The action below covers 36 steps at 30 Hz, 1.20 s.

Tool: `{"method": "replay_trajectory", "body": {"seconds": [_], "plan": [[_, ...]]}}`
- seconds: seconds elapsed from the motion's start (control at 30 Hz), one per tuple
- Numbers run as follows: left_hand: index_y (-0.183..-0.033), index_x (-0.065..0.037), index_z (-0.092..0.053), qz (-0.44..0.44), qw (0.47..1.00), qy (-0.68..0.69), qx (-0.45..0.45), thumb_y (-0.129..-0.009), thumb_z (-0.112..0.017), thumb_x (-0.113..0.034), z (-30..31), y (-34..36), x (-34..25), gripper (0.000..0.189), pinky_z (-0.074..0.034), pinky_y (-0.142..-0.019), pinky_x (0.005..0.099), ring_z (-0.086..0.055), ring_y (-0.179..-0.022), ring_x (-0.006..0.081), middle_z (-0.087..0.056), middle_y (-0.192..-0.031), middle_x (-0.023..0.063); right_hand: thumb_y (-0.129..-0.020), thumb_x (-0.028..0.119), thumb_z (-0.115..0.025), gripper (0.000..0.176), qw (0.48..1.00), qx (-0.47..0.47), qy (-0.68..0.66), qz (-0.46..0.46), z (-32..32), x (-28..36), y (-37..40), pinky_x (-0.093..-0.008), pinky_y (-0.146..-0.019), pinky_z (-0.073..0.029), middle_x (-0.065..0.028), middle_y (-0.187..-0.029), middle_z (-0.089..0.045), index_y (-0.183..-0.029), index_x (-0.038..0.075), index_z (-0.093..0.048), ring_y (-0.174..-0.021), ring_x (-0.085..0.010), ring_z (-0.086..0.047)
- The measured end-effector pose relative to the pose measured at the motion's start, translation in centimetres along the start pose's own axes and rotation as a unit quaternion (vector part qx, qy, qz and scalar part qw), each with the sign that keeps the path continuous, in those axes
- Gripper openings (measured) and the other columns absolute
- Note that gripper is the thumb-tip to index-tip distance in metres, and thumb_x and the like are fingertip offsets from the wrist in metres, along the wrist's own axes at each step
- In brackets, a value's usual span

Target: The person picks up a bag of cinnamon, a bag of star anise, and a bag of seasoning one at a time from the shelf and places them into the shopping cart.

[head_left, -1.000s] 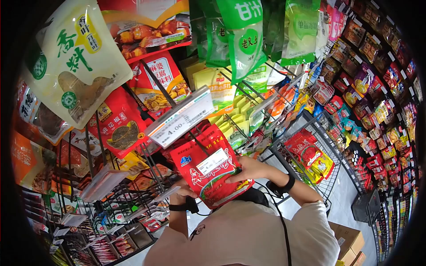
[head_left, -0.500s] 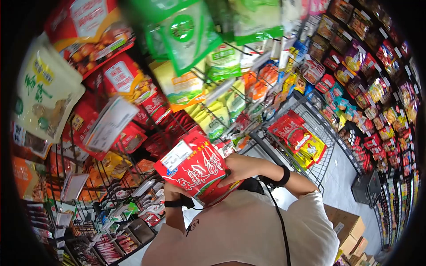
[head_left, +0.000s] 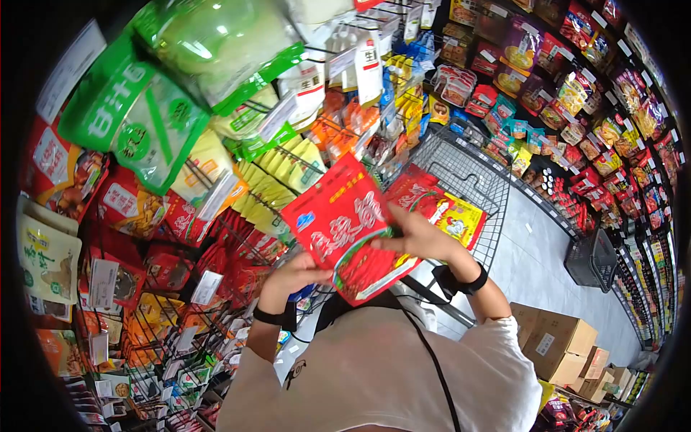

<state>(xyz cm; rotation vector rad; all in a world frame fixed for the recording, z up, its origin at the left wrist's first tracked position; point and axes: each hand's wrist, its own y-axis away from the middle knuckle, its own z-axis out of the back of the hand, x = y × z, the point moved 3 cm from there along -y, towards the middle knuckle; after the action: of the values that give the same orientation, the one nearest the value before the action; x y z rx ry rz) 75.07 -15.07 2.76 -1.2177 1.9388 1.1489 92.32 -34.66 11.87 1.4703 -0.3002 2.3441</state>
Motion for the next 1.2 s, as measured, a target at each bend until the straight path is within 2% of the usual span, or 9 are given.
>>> {"method": "replay_trajectory", "body": {"seconds": [0.17,0.23,0.43,0.6,0.77,0.9,0.93,1.07,1.2], "plan": [[-0.112,-0.007,-0.052,0.02,0.999,0.004,-0.045,-0.084,-0.061,-0.007,-4.2,-10.5,-3.0,0.03,-0.05,-0.083,0.0274,-0.059,-0.096,0.0127,-0.06,-0.104,0.0048,-0.079,0.03,-0.069,0.055,0.986,-0.089,0.007,-0.138,7.6,-7.9,1.5,-0.0329,-0.079,-0.045,-0.0159,-0.097,-0.061,-0.117,-0.003,-0.047,-0.09,-0.02,-0.058],[-0.11,-0.006,-0.053,0.049,0.998,-0.001,-0.029,-0.083,-0.061,-0.005,-4.1,-15.6,-1.7,0.028,-0.052,-0.082,0.029,-0.061,-0.092,0.0145,-0.06,-0.103,0.0058,-0.073,0.04,-0.07,0.058,0.977,-0.117,0.073,-0.165,10.0,-13.2,1.6,-0.0374,-0.078,-0.046,-0.0227,-0.096,-0.062,-0.107,-0.004,-0.054,-0.09,-0.0331,-0.061],[-0.106,0.0,-0.052,0.277,0.96,0.018,-0.034,-0.078,-0.064,-0.002,-1.3,-28.3,5.4,0.031,-0.055,-0.076,0.0403,-0.063,-0.08,0.0289,-0.06,-0.098,0.0136,-0.065,0.037,-0.074,0.051,0.931,-0.099,0.225,-0.27,11.4,-24.5,1.2,-0.0411,-0.077,-0.047,-0.0236,-0.097,-0.062,-0.096,-0.001,-0.061,-0.09,-0.0383,-0.059],[-0.111,0.0,-0.048,0.336,0.917,0.059,-0.206,-0.076,-0.067,-0.013,-2.4,-31.2,9.1,0.042,-0.046,-0.085,0.052,-0.046,-0.113,0.0365,-0.034,-0.131,0.0208,-0.064,0.032,-0.074,0.054,0.916,-0.157,0.24,-0.28,10.0,-28.9,-0.3,-0.0426,-0.08,-0.047,-0.0251,-0.091,-0.062,-0.103,-0.001,-0.054,-0.092,-0.0399,-0.058],[-0.113,-0.004,-0.051,0.224,0.958,0.053,-0.173,-0.079,-0.065,-0.019,-0.8,-30.7,10.6,0.039,-0.045,-0.089,0.0473,-0.044,-0.116,0.0351,-0.045,-0.125,0.016,-0.069,0.022,-0.071,0.061,0.857,-0.267,0.329,-0.293,8.4,-29.5,-1.3,-0.0465,-0.079,-0.048,-0.0247,-0.111,-0.052,-0.12,0.005,-0.043,-0.096,-0.0444,-0.054],[-0.108,-0.008,-0.055,0.211,0.959,0.056,-0.183,-0.082,-0.062,-0.024,1.1,-30.6,11.4,0.031,-0.046,-0.086,0.0402,-0.048,-0.112,0.0264,-0.053,-0.116,0.012,-0.074,0.04,-0.066,0.058,0.875,-0.241,0.362,-0.213,5.5,-29.9,-1.2,-0.0531,-0.093,-0.036,-0.0215,-0.123,-0.045,-0.124,0.015,-0.046,-0.11,-0.0458,-0.045],[-0.106,-0.008,-0.056,0.18,0.966,0.046,-0.179,-0.082,-0.062,-0.024,0.4,-29.6,10.2,0.03,-0.046,-0.086,0.0394,-0.049,-0.11,0.0256,-0.054,-0.115,0.0115,-0.078,0.054,-0.056,0.061,0.889,-0.183,0.345,-0.241,4.7,-29.9,-1.1,-0.0578,-0.101,-0.022,-0.0218,-0.137,-0.033,-0.129,0.023,-0.044,-0.124,-0.0481,-0.031],[-0.104,-0.009,-0.058,0.112,0.975,0.043,-0.184,-0.084,-0.06,-0.018,-1.1,-28.4,6.8,0.022,-0.044,-0.087,0.0371,-0.054,-0.104,0.0223,-0.057,-0.11,0.0088,-0.08,0.063,-0.046,0.062,0.88,-0.048,0.357,-0.309,3.1,-29.7,-0.8,-0.0618,-0.104,-0.003,-0.0187,-0.149,-0.005,-0.134,0.034,-0.039,-0.134,-0.0455,-0.009],[-0.108,-0.004,-0.054,-0.063,0.986,0.008,-0.152,-0.088,-0.055,-0.01,-8.9,-23.1,-3.1,0.021,-0.045,-0.09,0.0333,-0.058,-0.099,0.0211,-0.059,-0.105,0.009,-0.079,0.065,-0.045,0.065,0.877,-0.021,0.35,-0.327,3.5,-30.2,-1.0,-0.0615,-0.104,-0.005,-0.0187,-0.149,-0.008,-0.136,0.035,-0.035,-0.134,-0.0463,-0.01]]}}
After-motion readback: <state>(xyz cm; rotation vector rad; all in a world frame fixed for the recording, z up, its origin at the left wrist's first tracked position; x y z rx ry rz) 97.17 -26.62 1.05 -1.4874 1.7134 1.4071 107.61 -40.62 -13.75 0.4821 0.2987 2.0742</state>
